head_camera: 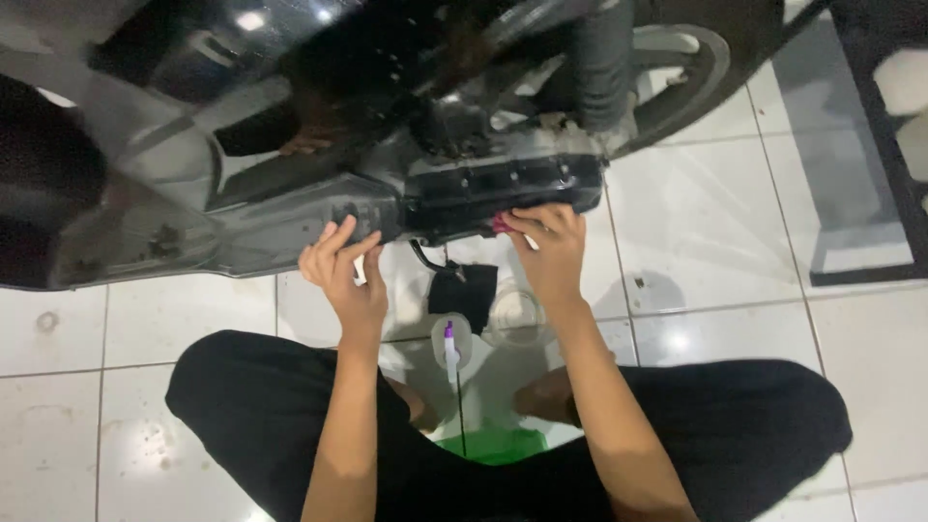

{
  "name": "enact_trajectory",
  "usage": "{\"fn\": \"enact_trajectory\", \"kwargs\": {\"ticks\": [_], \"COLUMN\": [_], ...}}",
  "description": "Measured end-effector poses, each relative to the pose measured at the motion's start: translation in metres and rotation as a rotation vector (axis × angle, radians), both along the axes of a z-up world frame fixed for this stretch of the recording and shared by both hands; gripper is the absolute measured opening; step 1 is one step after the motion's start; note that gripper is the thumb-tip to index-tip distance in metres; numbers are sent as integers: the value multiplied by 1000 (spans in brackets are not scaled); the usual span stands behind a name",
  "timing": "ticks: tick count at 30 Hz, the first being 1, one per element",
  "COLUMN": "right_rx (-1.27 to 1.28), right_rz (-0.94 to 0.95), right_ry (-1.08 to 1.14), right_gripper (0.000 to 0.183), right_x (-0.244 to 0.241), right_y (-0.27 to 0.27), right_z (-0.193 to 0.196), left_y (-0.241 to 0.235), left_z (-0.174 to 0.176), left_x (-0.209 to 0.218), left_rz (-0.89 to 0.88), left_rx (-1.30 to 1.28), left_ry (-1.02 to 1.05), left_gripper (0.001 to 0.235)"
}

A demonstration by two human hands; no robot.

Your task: The person sits on the floor and sprays a cleaning solution onto the lower side of a black motorcycle. They then use a small pink sponge to scrub the sprayed area, repeatedly dipping the sponge into a bucket of water to rinse it.

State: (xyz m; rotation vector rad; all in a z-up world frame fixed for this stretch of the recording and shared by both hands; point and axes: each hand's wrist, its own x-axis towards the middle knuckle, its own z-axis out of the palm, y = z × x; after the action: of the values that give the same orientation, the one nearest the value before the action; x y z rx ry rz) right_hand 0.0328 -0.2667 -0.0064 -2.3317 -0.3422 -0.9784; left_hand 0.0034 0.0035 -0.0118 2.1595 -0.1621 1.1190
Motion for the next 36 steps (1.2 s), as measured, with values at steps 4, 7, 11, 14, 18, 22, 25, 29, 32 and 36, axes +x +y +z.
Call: {"fn": "enact_trajectory", "kwargs": {"ticks": [4,7,11,14,18,22,25,29,32,36], "right_rx": [33,49,58,67,34,43,91,37,13,-10], "right_rz": [23,68,63,102,140,126,139,171,155,191], "right_ry": [31,27,27,24,14,-3,16,12,4,29], "right_gripper": [30,28,26,26,32,32,30,28,28,26], "right_x": [2,1,-4,4,4,3,5,2,3,6], "right_y": [17,30,27,33,42,37,47,64,60,67], "right_z": [-9,-11,0,-12,-14,-10,-16,-3,-8,-6], "left_y": [-4,-4,-5,-3,-3,-4,-4,-2,-2,-3], "left_z": [5,3,6,3,0,0,-2,-2,2,2], "left_x": [0,-1,0,1,0,0,2,2,1,1], "left_rz": [24,17,19,26,30,44,28,25,24,6], "left_rx": [-17,-19,-32,-33,-23,-23,-28,-20,-24,-50], "left_ry": [22,29,14,18,30,33,19,21,15,2], "left_gripper": [12,10,11,11,17,16,15,15,14,14]}}
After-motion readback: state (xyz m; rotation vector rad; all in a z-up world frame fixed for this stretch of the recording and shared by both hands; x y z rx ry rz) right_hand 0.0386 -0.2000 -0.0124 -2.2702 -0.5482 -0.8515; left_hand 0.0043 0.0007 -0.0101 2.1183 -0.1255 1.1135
